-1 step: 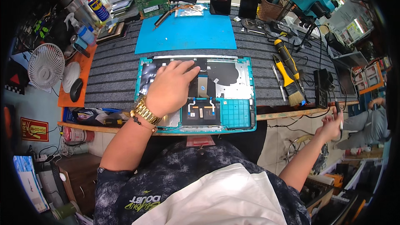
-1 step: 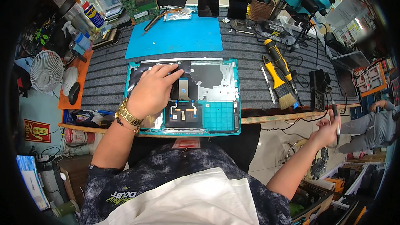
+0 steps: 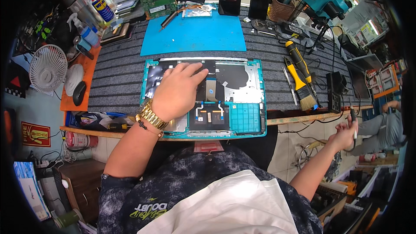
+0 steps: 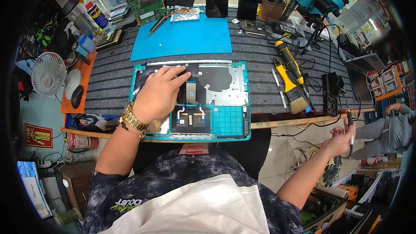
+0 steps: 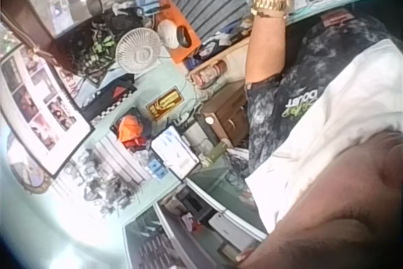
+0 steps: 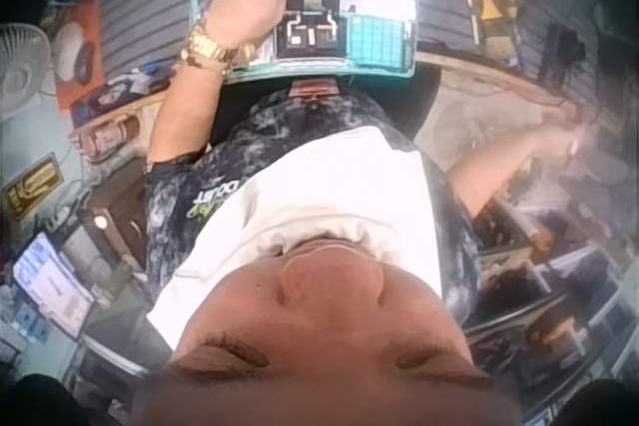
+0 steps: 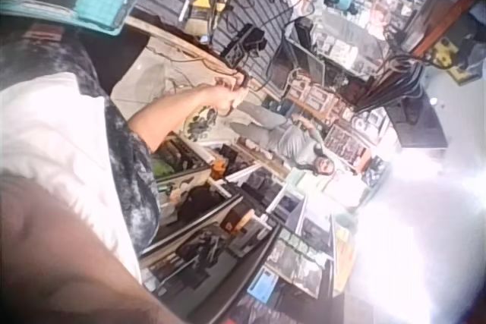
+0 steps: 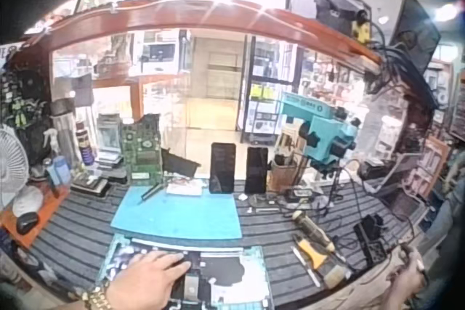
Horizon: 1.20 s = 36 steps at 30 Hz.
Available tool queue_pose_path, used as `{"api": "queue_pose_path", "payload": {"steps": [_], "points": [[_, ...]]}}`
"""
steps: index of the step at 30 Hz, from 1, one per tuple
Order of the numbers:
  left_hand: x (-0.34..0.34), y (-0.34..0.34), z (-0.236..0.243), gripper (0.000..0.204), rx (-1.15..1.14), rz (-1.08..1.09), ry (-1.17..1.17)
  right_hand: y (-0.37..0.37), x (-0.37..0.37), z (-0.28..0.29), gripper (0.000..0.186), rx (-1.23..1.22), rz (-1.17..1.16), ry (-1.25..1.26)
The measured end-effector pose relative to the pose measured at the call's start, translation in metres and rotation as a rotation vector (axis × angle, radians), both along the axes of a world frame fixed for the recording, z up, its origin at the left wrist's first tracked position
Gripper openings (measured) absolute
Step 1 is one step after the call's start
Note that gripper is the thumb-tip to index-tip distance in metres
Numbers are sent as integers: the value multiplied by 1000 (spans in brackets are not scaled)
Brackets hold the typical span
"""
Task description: The person solders a component onto a laptop keyboard assembly using a soldering iron and then fits a protective backing layer over the keyboard and chassis, pressing it down to secure the fit.
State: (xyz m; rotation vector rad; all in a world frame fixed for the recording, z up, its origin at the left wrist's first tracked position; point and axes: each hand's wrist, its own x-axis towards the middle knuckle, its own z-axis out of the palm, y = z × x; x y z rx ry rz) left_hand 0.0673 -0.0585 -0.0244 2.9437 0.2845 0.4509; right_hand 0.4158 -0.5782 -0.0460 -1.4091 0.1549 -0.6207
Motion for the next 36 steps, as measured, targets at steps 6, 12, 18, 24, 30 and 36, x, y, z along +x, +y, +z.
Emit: {"api": "queue_pose_path", "payload": {"steps": [6, 12, 18, 24, 30, 36], "points": [[15, -4, 5, 51, -70, -40, -25, -26, -10, 5, 35, -153, -121, -138], [8, -4, 2, 52, -19, -54, -31, 3, 14, 25, 29, -109, -4, -140], [11, -5, 1, 52, -15, -44, -19, 10, 56, 15, 34, -213, 57, -39], [8, -1, -1, 57, -39, -66, -49, 28, 52, 3, 41, 66, 238, 231], [-29, -4, 42, 41, -404, -101, -194, 70, -66, 33, 30, 30, 737, 240], [-82, -38, 151, 16, -847, -978, -355, 151, -168, 129, 29, 135, 1933, -795]]}}
